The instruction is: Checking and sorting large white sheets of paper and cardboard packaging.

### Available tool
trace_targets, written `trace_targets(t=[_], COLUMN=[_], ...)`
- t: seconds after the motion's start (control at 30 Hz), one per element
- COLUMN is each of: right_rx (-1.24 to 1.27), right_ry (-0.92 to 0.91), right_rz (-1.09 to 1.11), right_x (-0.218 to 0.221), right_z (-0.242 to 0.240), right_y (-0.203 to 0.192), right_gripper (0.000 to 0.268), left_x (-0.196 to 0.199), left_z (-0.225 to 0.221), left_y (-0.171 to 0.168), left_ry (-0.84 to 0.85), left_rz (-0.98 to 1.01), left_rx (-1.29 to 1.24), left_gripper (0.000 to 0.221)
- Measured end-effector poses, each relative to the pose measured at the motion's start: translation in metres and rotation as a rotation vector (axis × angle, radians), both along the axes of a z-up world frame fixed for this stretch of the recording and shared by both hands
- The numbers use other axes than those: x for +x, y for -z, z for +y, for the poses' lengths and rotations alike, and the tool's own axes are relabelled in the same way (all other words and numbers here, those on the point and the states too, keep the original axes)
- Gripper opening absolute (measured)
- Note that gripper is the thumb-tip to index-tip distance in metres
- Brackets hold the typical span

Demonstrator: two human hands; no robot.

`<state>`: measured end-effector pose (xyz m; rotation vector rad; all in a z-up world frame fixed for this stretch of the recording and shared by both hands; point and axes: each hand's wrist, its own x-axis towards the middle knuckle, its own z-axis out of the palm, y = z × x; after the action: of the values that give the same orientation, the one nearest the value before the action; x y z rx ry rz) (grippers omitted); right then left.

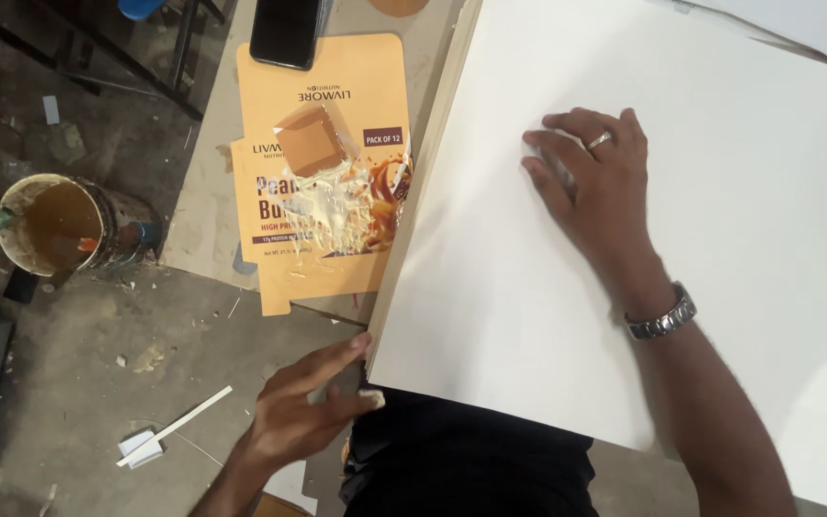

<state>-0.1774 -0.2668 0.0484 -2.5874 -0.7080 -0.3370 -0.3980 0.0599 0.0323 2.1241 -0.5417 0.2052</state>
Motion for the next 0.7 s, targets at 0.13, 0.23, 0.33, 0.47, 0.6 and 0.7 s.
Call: trace_targets(t=[0.13, 0.23, 0.33, 0.47, 0.6, 0.7], right_rx=[-0.008, -0.006, 0.024, 0.028, 0.024, 0.013], right_ry=[-0.007, -0.020, -0.003, 0.004, -0.013, -0.033], right_rz=[0.018, 0.000, 0.022, 0.025, 0.021, 0.000], right_x=[-0.003, -0.001, -0.001, -0.001, 0.000, 0.000], right_z=[-0.001, -0.001, 0.000, 0.000, -0.001, -0.002], right_y=[0.001, -0.001, -0.001, 0.000, 0.001, 0.002], right_gripper=[0.022, 0.020, 0.022, 0.022, 0.022, 0.021], left_x=[0.026, 0.050, 0.050, 0.021, 0.003, 0.029], left_z=[-0.007, -0.008, -0.004, 0.001, -0.001, -0.004], left_y=[-0.024, -0.032, -0.037, -0.032, -0.021, -0.030], left_ry=[-0.019, -0.055, 0.019, 0.155, 0.024, -0.050], left_rz=[-0.100, -0.225, -0.237, -0.308, -0.176, 0.157], left_rx=[-0.140, 0.111, 0.303, 0.336, -0.092, -0.113], left_gripper=[0.036, 0.026, 0.019, 0.012, 0.019, 0.041])
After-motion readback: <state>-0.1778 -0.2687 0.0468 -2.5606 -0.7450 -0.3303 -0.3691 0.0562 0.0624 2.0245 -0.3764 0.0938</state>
